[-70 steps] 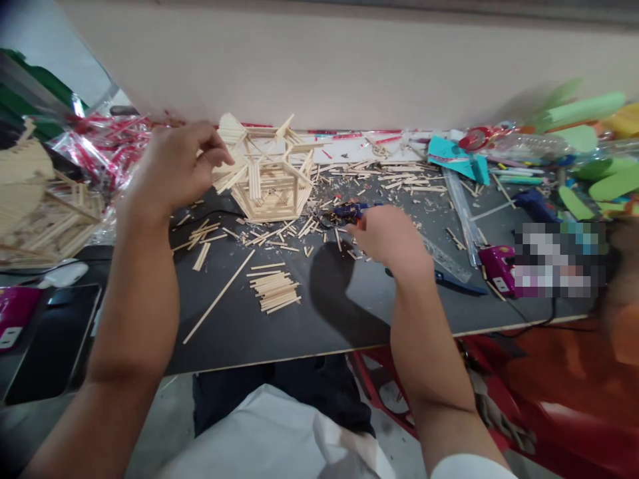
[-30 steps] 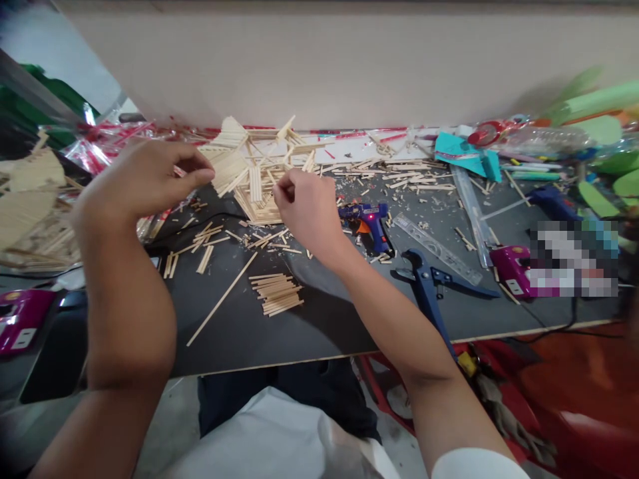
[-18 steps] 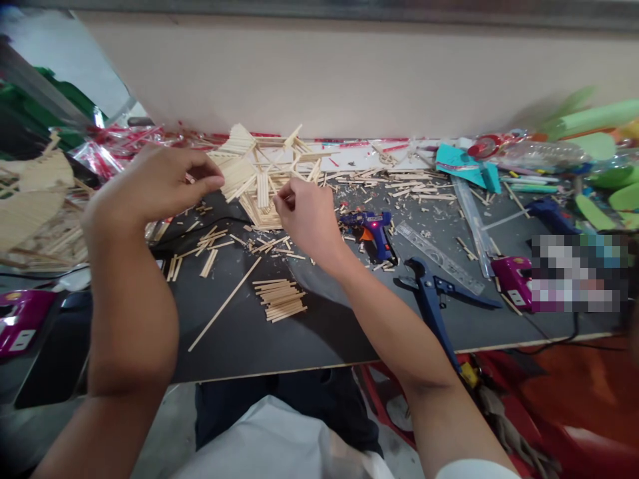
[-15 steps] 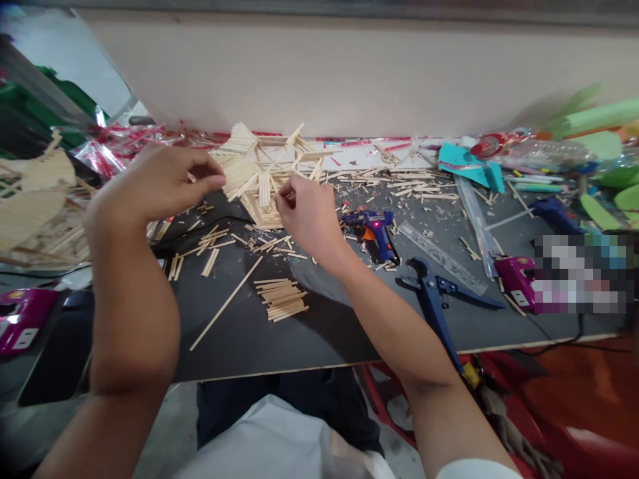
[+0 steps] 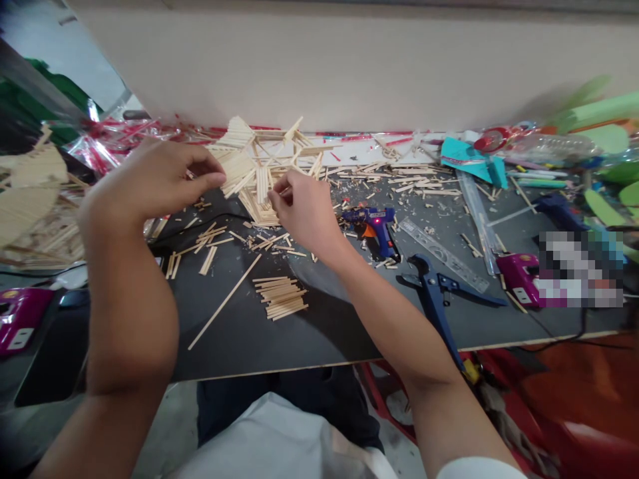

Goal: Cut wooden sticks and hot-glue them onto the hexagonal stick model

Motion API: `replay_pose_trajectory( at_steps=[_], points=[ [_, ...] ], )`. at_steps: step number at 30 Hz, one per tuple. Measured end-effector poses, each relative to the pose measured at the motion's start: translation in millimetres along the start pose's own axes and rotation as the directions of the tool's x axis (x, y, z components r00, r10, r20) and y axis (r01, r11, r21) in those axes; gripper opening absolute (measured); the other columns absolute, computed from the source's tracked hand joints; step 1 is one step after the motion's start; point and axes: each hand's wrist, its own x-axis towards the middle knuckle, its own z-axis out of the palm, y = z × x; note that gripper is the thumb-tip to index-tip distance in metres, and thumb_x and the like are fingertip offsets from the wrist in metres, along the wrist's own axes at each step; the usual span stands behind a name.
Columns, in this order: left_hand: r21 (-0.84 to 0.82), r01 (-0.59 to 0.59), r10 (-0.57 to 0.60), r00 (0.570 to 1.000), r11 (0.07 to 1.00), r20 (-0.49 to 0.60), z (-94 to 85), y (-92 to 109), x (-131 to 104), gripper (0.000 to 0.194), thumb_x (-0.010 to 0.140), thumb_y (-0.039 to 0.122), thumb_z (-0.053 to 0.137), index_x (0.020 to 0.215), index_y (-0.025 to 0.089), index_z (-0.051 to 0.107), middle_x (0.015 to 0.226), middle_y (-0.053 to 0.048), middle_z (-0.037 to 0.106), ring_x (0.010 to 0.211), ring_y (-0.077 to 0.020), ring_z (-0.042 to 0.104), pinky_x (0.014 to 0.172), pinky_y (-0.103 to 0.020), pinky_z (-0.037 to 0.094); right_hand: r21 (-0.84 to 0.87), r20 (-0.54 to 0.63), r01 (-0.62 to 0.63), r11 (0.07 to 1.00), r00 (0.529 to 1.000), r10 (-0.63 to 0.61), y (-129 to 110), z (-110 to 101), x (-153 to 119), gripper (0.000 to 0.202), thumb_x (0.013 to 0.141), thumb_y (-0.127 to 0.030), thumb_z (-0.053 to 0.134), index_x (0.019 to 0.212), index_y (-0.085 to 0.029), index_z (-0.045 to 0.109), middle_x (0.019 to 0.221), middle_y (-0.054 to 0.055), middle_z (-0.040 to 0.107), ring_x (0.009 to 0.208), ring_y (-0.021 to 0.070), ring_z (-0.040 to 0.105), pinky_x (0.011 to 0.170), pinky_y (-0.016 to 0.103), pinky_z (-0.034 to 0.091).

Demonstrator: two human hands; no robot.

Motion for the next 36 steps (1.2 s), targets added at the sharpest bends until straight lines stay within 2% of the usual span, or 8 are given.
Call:
replay_pose_trajectory(
  at_steps=[2,5,9,18,22,26,30,36],
  points=[
    [0.031,-0.013,0.012,0.999,0.999,0.043,-1.7,3.1,-0.8,0.03,0.099,0.032,0.053,0.106,0.013,0.075,0.102,-0.01,0.076,0.095,-0.0232,0.066,0.092,-0.038,0.048,0.03,0.02,-0.028,0.999,0.999,0.027,-0.7,-0.1,0.1,0.01,0.095,-0.017,0.066,0.086,-0.018,0.062,0.068,0.002,0.073,0.06,0.0143,0.069,0.066,0.03,0.057],
    [0.044,-0.002,0.001,0.999,0.999,0.033,-0.1,4.7,0.4,0.03,0.097,0.033,0.055,0.106,0.014,0.077,0.102,-0.012,0.077,0.102,-0.0272,0.068,0.095,-0.039,0.049,0.076,0.038,-0.058,0.995,0.998,0.055,-0.7,0.4,-0.1,0.009,0.095,-0.018,0.065,0.087,-0.018,0.061,0.068,0.002,0.073,0.056,0.0135,0.068,0.061,0.028,0.056],
    [0.011,0.017,-0.017,1.0,1.0,0.024,4.6,2.9,3.7,0.026,0.094,0.032,0.058,0.104,0.019,0.079,0.103,-0.01,0.077,0.103,-0.0299,0.069,0.095,-0.041,0.049,0.111,0.064,-0.071,0.991,0.996,0.064,0.0,2.0,-0.2,0.007,0.094,-0.019,0.066,0.089,-0.019,0.061,0.071,0.003,0.074,0.057,0.0135,0.068,0.058,0.028,0.055],
    [0.021,-0.03,0.03,1.0,0.999,0.0,7.4,-1.7,5.2,0.021,0.095,0.033,0.058,0.098,0.023,0.077,0.098,-0.009,0.077,0.099,-0.029,0.069,0.091,-0.04,0.05,0.192,0.076,-0.104,0.976,0.993,0.091,2.3,4.3,1.5,0.012,0.094,-0.02,0.067,0.087,-0.02,0.057,0.068,0.002,0.072,0.057,0.0124,0.066,0.056,0.027,0.054],
    [0.019,-0.062,0.063,0.997,0.998,-0.05,12.2,-2.9,7.1,0.021,0.096,0.034,0.058,0.1,0.024,0.076,0.101,-0.008,0.078,0.1,-0.0294,0.069,0.091,-0.042,0.051,0.203,0.086,-0.105,0.973,0.992,0.089,4.6,3.8,2.8,0.013,0.094,-0.02,0.067,0.087,-0.02,0.057,0.068,0.001,0.071,0.056,0.0117,0.065,0.054,0.026,0.053],
    [0.016,-0.106,0.107,0.99,0.994,-0.096,17.2,5.5,9.1,0.024,0.098,0.032,0.057,0.111,0.024,0.075,0.118,-0.01,0.075,0.115,-0.0313,0.066,0.104,-0.046,0.049,0.214,0.089,-0.063,0.975,0.995,0.045,8.1,2.4,4.4,0.011,0.097,-0.021,0.066,0.089,-0.02,0.057,0.071,0.001,0.071,0.059,0.0123,0.067,0.057,0.027,0.055],
    [0.027,-0.145,0.146,0.988,0.989,-0.046,22.0,18.8,9.8,0.03,0.103,0.031,0.052,0.124,0.02,0.071,0.129,-0.011,0.07,0.128,-0.0307,0.06,0.111,-0.046,0.046,0.204,0.102,-0.027,0.979,0.995,0.006,10.5,-2.1,5.8,0.01,0.098,-0.019,0.065,0.092,-0.021,0.057,0.073,0.0,0.071,0.059,0.0117,0.066,0.06,0.029,0.056],
    [0.019,-0.182,0.183,0.983,0.983,-0.035,31.2,22.4,12.7,0.03,0.102,0.028,0.052,0.123,0.021,0.073,0.128,-0.011,0.069,0.126,-0.031,0.061,0.112,-0.047,0.047,0.218,0.213,-0.08,0.973,0.976,0.033,14.6,-11.0,8.6,0.023,0.089,-0.015,0.076,0.102,-0.021,0.057,0.075,-0.001,0.068,0.067,0.0127,0.067,0.062,0.028,0.057]
  ],
)
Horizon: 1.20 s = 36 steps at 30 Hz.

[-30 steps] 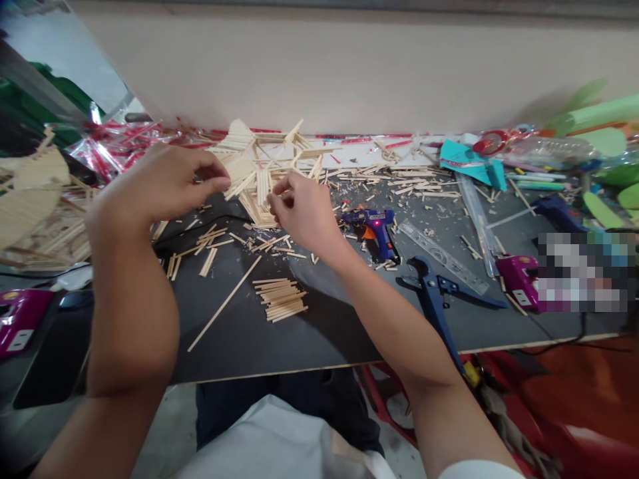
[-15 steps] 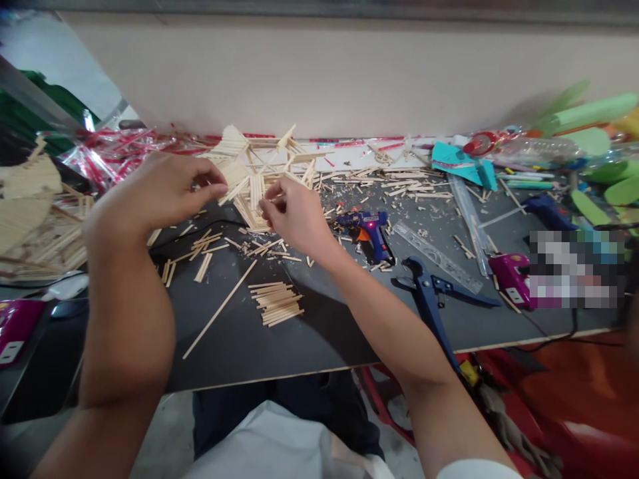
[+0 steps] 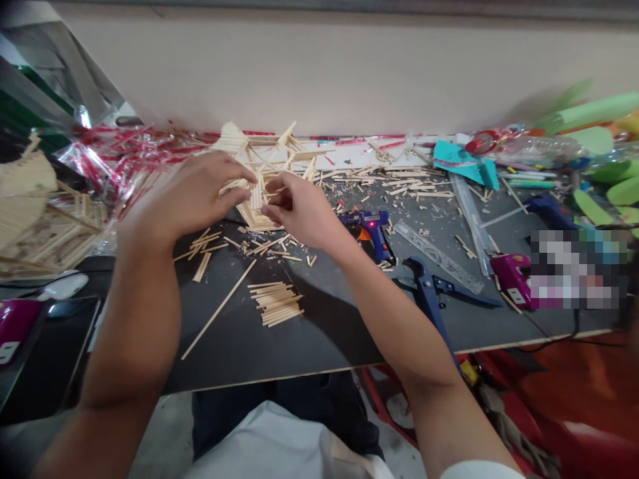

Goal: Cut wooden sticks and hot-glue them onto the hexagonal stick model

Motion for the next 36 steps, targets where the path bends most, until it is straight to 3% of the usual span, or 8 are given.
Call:
replay_pose_trajectory(
  at_steps=[8,14,36],
  points=[
    [-0.006,0.011,-0.011,1.0,1.0,-0.002,1.2,-0.6,0.2,0.035,0.103,0.03,0.052,0.127,0.025,0.076,0.128,-0.009,0.069,0.117,-0.0291,0.065,0.104,-0.042,0.05,0.012,-0.039,0.007,1.0,0.999,-0.006,3.9,2.6,3.0,0.022,0.084,-0.008,0.072,0.099,-0.018,0.061,0.084,0.002,0.069,0.074,0.013,0.065,0.068,0.028,0.058],
    [-0.003,0.022,-0.022,1.0,1.0,-0.012,-0.6,3.3,0.3,0.035,0.101,0.029,0.055,0.127,0.024,0.078,0.125,-0.011,0.071,0.117,-0.0317,0.065,0.099,-0.043,0.052,-0.01,-0.048,-0.004,1.0,0.999,0.004,4.9,6.0,4.0,0.021,0.082,-0.012,0.073,0.097,-0.02,0.062,0.084,0.002,0.071,0.078,0.0165,0.067,0.067,0.03,0.057],
    [-0.023,0.031,-0.031,0.999,0.999,-0.025,3.1,1.0,1.6,0.031,0.1,0.028,0.057,0.121,0.028,0.08,0.122,-0.009,0.07,0.115,-0.0303,0.065,0.101,-0.044,0.051,-0.006,-0.042,0.022,1.0,0.999,-0.022,6.0,5.7,5.7,0.02,0.081,-0.011,0.072,0.096,-0.02,0.062,0.081,0.0,0.069,0.073,0.0144,0.065,0.067,0.029,0.055]
  ],
)
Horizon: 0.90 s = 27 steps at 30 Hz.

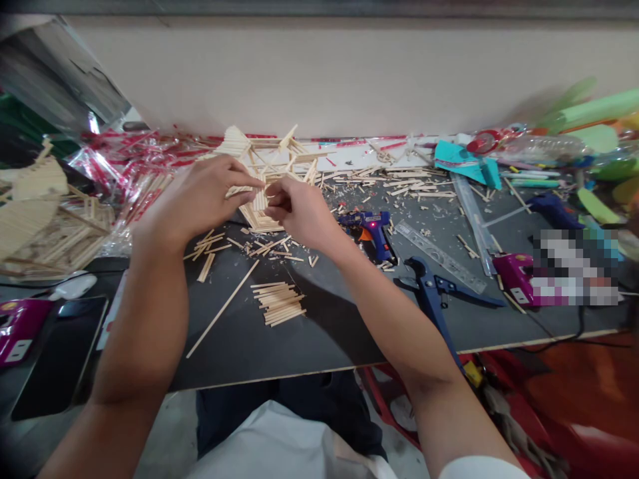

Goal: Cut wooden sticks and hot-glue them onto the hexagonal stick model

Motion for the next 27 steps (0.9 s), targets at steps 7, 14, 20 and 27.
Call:
replay_pose_trajectory(
  at_steps=[7,14,20,27],
  points=[
    [-0.004,-0.008,0.008,1.0,1.0,0.009,1.4,-2.6,-0.5,0.035,0.1,0.028,0.054,0.124,0.025,0.079,0.124,-0.011,0.069,0.116,-0.0311,0.064,0.103,-0.045,0.05,-0.177,0.009,0.083,0.981,0.997,-0.083,-1.6,-3.0,-2.0,0.014,0.086,-0.016,0.069,0.099,-0.02,0.064,0.087,0.003,0.073,0.079,0.0164,0.068,0.073,0.032,0.055],
    [0.005,-0.013,0.013,1.0,1.0,0.009,0.9,-1.6,-0.3,0.033,0.101,0.028,0.055,0.124,0.027,0.079,0.124,-0.01,0.069,0.118,-0.031,0.064,0.104,-0.044,0.049,-0.195,-0.008,0.089,0.977,0.996,-0.092,0.3,-2.5,-1.4,0.017,0.085,-0.015,0.07,0.101,-0.02,0.066,0.091,0.004,0.075,0.08,0.0168,0.069,0.074,0.032,0.056],
    [0.008,-0.018,0.018,1.0,1.0,0.0,1.7,-3.8,-0.7,0.035,0.101,0.029,0.052,0.124,0.029,0.078,0.125,-0.009,0.069,0.116,-0.029,0.064,0.103,-0.042,0.05,-0.196,0.0,0.079,0.977,0.997,-0.08,-2.2,-3.4,-2.4,0.017,0.085,-0.012,0.068,0.1,-0.02,0.066,0.086,0.003,0.073,0.079,0.0168,0.069,0.073,0.031,0.057],
    [0.002,-0.022,0.022,1.0,1.0,0.015,2.1,-5.2,0.3,0.034,0.1,0.03,0.052,0.122,0.029,0.079,0.125,-0.009,0.069,0.117,-0.0308,0.064,0.104,-0.045,0.049,-0.195,-0.009,0.086,0.977,0.996,-0.09,0.0,-3.2,-1.2,0.017,0.084,-0.014,0.073,0.1,-0.019,0.068,0.088,0.004,0.074,0.08,0.0175,0.07,0.076,0.033,0.056]
  ],
)
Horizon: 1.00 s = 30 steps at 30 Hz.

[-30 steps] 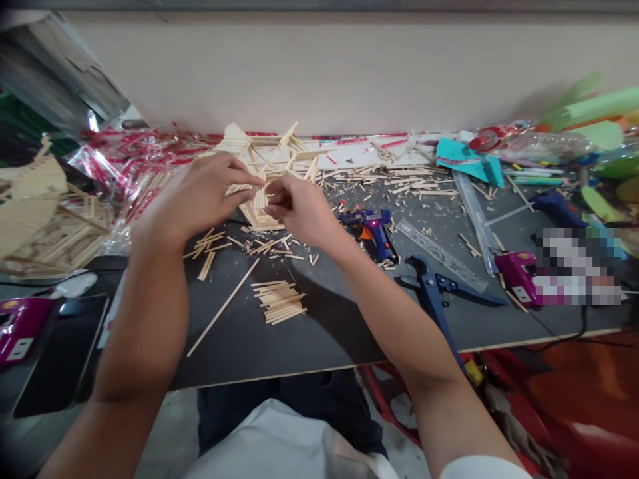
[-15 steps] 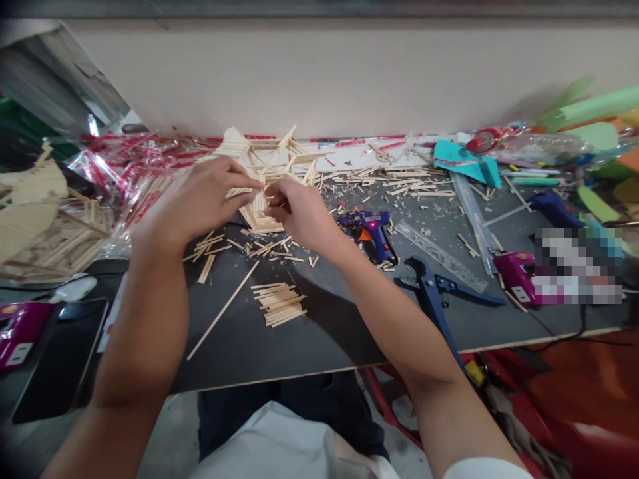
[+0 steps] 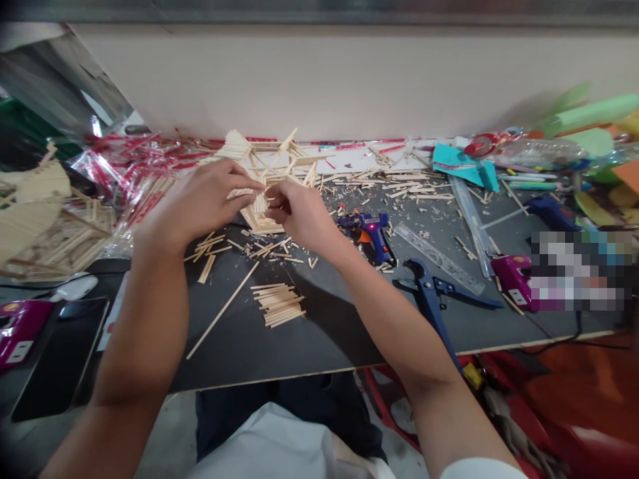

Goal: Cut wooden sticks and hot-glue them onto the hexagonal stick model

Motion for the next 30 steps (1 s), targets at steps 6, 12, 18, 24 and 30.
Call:
replay_pose_trajectory(
  at_steps=[6,12,18,24,30],
  points=[
    [0.003,0.002,-0.002,1.0,1.0,-0.008,-1.3,2.5,-1.0,0.034,0.1,0.029,0.053,0.122,0.027,0.079,0.124,-0.01,0.069,0.117,-0.0315,0.064,0.104,-0.045,0.049,0.054,0.02,-0.023,0.998,1.0,0.022,5.8,-2.1,2.9,0.02,0.082,-0.02,0.08,0.099,-0.018,0.069,0.088,0.005,0.076,0.08,0.0189,0.071,0.076,0.035,0.059],
    [0.005,-0.006,0.006,0.999,1.0,-0.032,0.7,2.7,-2.6,0.034,0.101,0.028,0.052,0.121,0.029,0.079,0.124,-0.009,0.069,0.116,-0.029,0.064,0.106,-0.043,0.049,0.086,0.034,-0.023,0.996,0.999,0.021,6.4,-2.4,2.2,0.024,0.081,-0.017,0.078,0.102,-0.019,0.068,0.088,0.004,0.076,0.078,0.018,0.071,0.074,0.034,0.059],
    [-0.008,-0.013,0.013,0.999,1.0,-0.033,2.5,0.2,-3.3,0.033,0.102,0.029,0.052,0.123,0.027,0.078,0.124,-0.009,0.069,0.118,-0.0291,0.064,0.109,-0.043,0.048,0.019,0.032,0.022,1.0,0.999,-0.022,2.2,-2.0,0.9,0.022,0.083,-0.013,0.074,0.103,-0.018,0.069,0.089,0.005,0.076,0.079,0.0179,0.071,0.077,0.034,0.058],
    [0.003,-0.025,0.025,0.997,1.0,-0.069,7.7,-5.6,1.0,0.04,0.105,0.032,0.052,0.141,0.023,0.067,0.131,-0.01,0.068,0.126,-0.0292,0.062,0.112,-0.043,0.046,-0.108,0.041,0.025,0.994,0.999,-0.021,-5.1,-8.2,-1.0,0.025,0.081,-0.016,0.077,0.105,-0.018,0.071,0.092,0.005,0.078,0.074,0.0178,0.071,0.076,0.034,0.058],
    [-0.013,-0.086,0.084,0.99,0.996,-0.111,23.1,-17.8,9.6,0.043,0.104,0.047,0.057,0.14,0.025,0.068,0.139,-0.012,0.063,0.132,-0.0329,0.057,0.117,-0.05,0.042,-0.194,0.005,0.064,0.979,0.998,-0.064,-9.9,-13.0,-3.2,0.017,0.084,-0.014,0.073,0.1,-0.018,0.072,0.087,0.004,0.078,0.073,0.0176,0.072,0.075,0.033,0.056]
  ],
)
